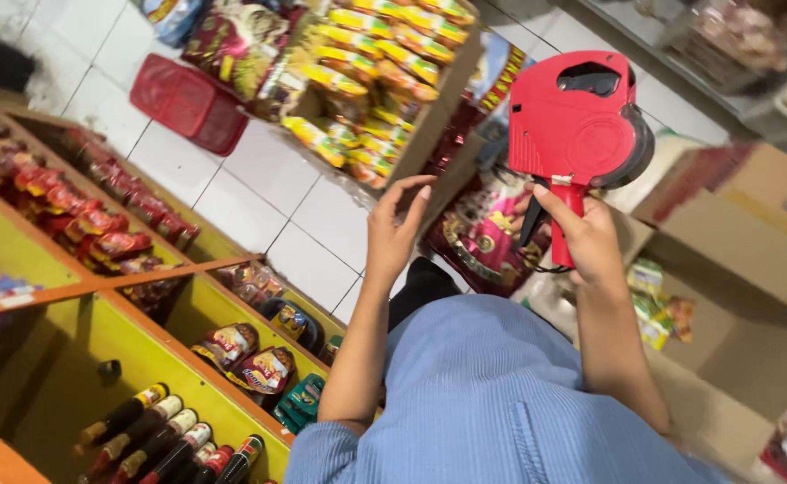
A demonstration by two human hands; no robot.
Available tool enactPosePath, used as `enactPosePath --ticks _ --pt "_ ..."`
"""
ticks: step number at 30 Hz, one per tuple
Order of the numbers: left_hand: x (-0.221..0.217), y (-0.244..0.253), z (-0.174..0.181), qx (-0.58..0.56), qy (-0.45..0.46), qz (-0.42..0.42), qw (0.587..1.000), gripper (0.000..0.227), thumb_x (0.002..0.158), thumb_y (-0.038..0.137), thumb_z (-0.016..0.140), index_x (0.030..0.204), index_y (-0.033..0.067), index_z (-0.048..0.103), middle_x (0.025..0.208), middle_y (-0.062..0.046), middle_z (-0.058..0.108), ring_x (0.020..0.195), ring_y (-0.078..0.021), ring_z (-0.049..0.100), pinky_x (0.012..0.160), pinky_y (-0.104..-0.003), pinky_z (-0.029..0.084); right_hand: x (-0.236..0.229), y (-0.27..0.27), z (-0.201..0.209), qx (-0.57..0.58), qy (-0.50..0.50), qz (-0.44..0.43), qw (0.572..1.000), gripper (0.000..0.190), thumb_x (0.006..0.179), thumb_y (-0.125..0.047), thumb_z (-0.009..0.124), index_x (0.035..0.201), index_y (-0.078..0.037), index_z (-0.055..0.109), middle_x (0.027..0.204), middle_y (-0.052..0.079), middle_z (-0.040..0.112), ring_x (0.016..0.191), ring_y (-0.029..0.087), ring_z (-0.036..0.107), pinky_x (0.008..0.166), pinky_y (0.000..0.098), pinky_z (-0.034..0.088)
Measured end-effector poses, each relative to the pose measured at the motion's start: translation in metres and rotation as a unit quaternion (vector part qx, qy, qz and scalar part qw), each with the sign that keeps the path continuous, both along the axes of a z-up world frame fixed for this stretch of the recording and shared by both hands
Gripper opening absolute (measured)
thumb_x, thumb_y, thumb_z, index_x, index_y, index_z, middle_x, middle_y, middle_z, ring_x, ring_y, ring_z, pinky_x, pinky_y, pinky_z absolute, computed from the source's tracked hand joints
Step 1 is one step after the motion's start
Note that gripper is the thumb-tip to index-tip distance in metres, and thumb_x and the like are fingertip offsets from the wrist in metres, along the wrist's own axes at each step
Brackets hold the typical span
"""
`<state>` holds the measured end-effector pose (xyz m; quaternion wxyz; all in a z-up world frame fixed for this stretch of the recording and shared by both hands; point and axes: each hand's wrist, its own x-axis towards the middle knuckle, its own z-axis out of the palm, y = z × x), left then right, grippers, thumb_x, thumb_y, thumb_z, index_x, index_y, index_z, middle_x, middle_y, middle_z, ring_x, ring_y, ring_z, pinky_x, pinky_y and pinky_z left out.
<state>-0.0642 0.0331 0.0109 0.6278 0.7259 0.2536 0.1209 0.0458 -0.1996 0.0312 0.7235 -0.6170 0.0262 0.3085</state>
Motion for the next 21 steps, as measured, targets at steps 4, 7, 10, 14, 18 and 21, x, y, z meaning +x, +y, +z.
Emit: enactPosePath --ticks 4,7,10,14,18,21 --pt "-0.002 0.066 -0.016 0.276 0.027 0.055 0.959 0.027 0.101 0.011 0.066 0.128 0.0094 0.067 0.133 -0.012 0.063 0.126 -0.0297 0.059 0.108 -0.042 0.047 0.010 0.057 -0.009 0.014 0.021 0.033 0.999 0.032 0.100 -0.019 0.068 0.121 0.004 0.066 0.095 0.011 0.073 0.079 0.020 0.073 0.072 0.0326 0.060" --pt "0.002 0.111 -0.026 0.445 0.066 0.022 0.893 0.047 0.091 -0.001 0.063 0.136 0.0144 0.062 0.153 -0.012 0.048 0.146 -0.0380 0.039 0.117 -0.051 0.034 0.013 0.093 -0.013 0.014 0.027 0.074 0.997 0.031 0.100 -0.020 0.067 0.119 0.004 0.065 0.093 0.010 0.073 0.077 0.020 0.073 0.069 0.0329 0.061" --pt "0.011 0.145 -0.033 0.438 0.112 -0.039 0.891 0.078 0.077 -0.018 0.053 0.147 0.0185 0.054 0.164 -0.008 0.036 0.151 -0.0319 0.030 0.121 -0.055 0.025 0.016 0.125 -0.015 -0.005 0.025 0.102 0.994 0.030 0.099 -0.021 0.067 0.116 0.004 0.068 0.092 0.010 0.074 0.075 0.019 0.074 0.067 0.0320 0.060" --pt "0.027 0.174 -0.044 0.371 0.086 -0.081 0.921 0.088 0.077 -0.022 0.048 0.154 0.0188 0.045 0.166 -0.002 0.037 0.157 -0.0224 0.028 0.128 -0.054 0.021 0.019 0.150 -0.019 -0.038 0.013 0.120 0.992 0.028 0.100 -0.023 0.068 0.108 0.004 0.071 0.090 0.011 0.075 0.074 0.018 0.074 0.064 0.0297 0.058" --pt "0.035 0.195 -0.061 0.356 0.085 -0.191 0.911 0.082 0.071 -0.021 0.051 0.143 0.0187 0.055 0.162 0.002 0.043 0.156 -0.0208 0.028 0.128 -0.060 0.011 0.026 0.162 -0.026 -0.058 0.014 0.130 0.990 0.030 0.102 -0.027 0.067 0.102 0.003 0.072 0.089 0.010 0.076 0.074 0.016 0.074 0.064 0.0266 0.056" --pt "0.035 0.202 -0.085 0.432 0.113 -0.228 0.865 0.065 0.075 -0.018 0.052 0.129 0.0151 0.064 0.162 -0.004 0.041 0.153 -0.0257 0.027 0.118 -0.066 0.003 0.029 0.166 -0.029 -0.066 0.003 0.114 0.991 0.027 0.099 -0.026 0.067 0.106 -0.001 0.071 0.091 0.009 0.076 0.073 0.017 0.074 0.061 0.0268 0.055"
